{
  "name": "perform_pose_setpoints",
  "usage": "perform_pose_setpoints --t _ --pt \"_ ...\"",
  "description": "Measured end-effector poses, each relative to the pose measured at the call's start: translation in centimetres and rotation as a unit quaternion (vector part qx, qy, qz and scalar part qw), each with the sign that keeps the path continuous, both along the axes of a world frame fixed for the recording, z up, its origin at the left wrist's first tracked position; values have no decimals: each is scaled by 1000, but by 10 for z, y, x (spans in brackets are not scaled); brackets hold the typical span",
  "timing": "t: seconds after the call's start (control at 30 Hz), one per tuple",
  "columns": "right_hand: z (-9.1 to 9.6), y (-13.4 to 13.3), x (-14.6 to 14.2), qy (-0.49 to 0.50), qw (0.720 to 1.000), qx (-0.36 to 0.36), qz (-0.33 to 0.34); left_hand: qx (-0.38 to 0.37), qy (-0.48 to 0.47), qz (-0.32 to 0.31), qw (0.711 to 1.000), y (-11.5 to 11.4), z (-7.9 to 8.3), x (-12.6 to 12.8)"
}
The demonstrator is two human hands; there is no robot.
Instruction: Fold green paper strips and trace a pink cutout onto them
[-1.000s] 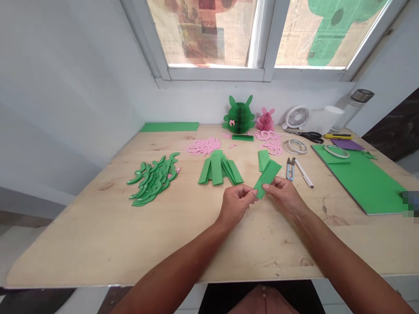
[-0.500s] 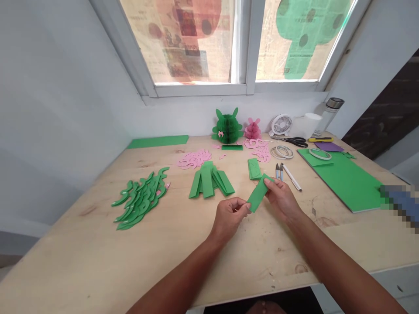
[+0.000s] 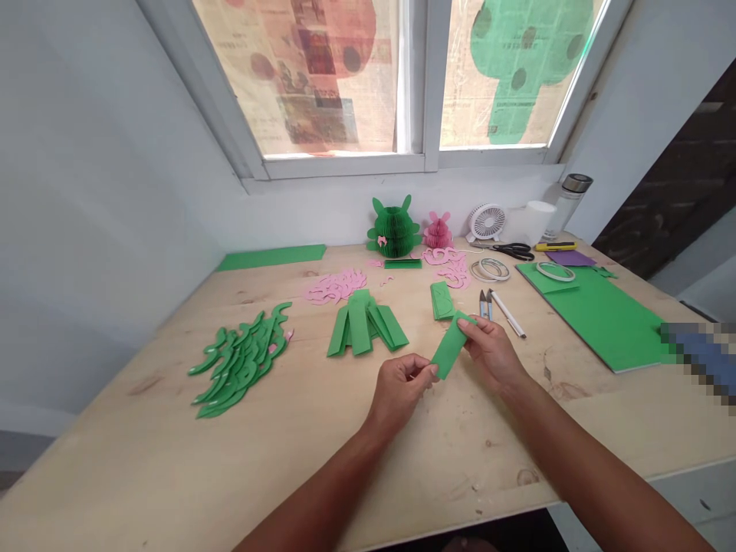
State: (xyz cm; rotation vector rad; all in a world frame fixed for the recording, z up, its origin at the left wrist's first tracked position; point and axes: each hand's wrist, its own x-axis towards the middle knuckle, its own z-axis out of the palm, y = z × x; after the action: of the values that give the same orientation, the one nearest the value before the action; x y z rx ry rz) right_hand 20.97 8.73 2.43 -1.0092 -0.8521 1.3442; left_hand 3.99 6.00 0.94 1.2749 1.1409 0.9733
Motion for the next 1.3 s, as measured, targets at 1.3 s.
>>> perform_pose_setpoints --t 1.3 --pt "0 0 -1 -18 1000 10 3 -32 -81 -16 996 3 6 1"
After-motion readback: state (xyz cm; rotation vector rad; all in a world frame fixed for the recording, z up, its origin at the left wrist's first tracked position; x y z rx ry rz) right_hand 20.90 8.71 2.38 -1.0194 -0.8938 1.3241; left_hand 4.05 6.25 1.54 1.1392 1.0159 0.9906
